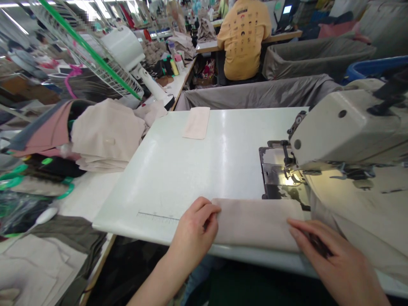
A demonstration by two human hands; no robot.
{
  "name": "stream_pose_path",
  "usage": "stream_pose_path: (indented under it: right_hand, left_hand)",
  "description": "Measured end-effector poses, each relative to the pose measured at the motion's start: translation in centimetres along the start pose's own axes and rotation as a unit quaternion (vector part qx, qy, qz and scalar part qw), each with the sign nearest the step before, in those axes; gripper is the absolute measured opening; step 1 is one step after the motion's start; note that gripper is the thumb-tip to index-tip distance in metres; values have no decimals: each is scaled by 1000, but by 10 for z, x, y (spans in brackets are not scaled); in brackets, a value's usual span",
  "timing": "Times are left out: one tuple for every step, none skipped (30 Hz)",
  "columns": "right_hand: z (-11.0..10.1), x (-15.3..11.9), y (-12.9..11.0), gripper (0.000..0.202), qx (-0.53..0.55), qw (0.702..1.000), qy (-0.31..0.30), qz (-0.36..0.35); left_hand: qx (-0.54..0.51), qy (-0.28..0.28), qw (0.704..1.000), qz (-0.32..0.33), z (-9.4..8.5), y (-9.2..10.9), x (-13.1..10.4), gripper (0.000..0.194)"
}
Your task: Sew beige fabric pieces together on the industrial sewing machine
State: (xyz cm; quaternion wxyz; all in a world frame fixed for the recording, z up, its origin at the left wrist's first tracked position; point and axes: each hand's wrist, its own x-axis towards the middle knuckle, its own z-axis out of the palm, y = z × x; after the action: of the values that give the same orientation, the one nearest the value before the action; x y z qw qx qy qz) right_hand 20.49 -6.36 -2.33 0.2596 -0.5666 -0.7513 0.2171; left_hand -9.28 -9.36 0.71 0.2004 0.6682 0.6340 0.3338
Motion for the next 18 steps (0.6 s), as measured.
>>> stream_pose_path:
  right_hand:
    - [0, 1, 1, 29, 0, 1000, 2, -3]
    - [0, 1, 2, 28, -1, 1000, 5, -5]
    - [0, 2, 2, 28, -1, 1000, 8, -7]
    - [0, 2, 2, 27, -2, 1000, 11, -10]
    - [0, 2, 2, 27, -2, 1000, 12, -13]
    - [0, 3, 1, 27, -1, 1000, 15, -15]
    - [0, 3, 1, 27, 0, 1000, 16, -16]
    - [0, 3, 0, 27, 1, 1000, 16, -15]
    - [0, 3, -1, 27, 4, 1000, 16, -14]
    - [0, 3, -1, 27, 8, 1000, 14, -13]
    - [0, 3, -1, 26, 10, 1000, 12, -10]
    - [0, 3, -1, 26, 13, 1000, 9, -7]
    - [0, 2, -1, 26, 15, 1000, 7, -4]
    - [0, 2, -1, 26, 18, 1000, 6, 0]
    - [0, 2, -1, 26, 21, 1000, 3, 2]
    - [0, 2, -2, 27, 23, 1000, 2, 4]
    - [1, 2, -2, 26, 26, 1000, 0, 3]
    - [1, 2, -2, 26, 29, 1000, -1, 3]
  left_hand:
    - [0, -2, 1000, -4, 0, 0, 0, 24]
    - [1, -5, 1000, -9, 0, 0, 1, 25]
    - [3, -9, 1000, -14, 0, 0, 1, 25]
    - [4, -12, 1000, -17, 0, 0, 1, 25]
    - [4, -13, 1000, -20, 0, 0, 1, 26]
    - [4, -14, 1000, -22, 0, 0, 2, 26]
    - [4, -14, 1000, -22, 0, 0, 2, 26]
    - [5, -14, 1000, -22, -1, 0, 2, 26]
    - [6, -13, 1000, -21, -1, 1, 2, 25]
    - [7, -12, 1000, -20, -2, 1, 2, 25]
    - [9, -11, 1000, -19, -2, 1, 2, 25]
    - [10, -9, 1000, -17, -2, 1, 2, 25]
    - [12, -7, 1000, -15, -1, 1, 2, 25]
    - [14, -6, 1000, -14, -1, 1, 2, 26]
    - [16, -5, 1000, -13, -1, 1, 1, 26]
    - [19, -4, 1000, -12, 0, 0, 1, 25]
    - [22, -5, 1000, -12, 0, 0, 1, 25]
    - [25, -6, 1000, -13, 0, 0, 1, 26]
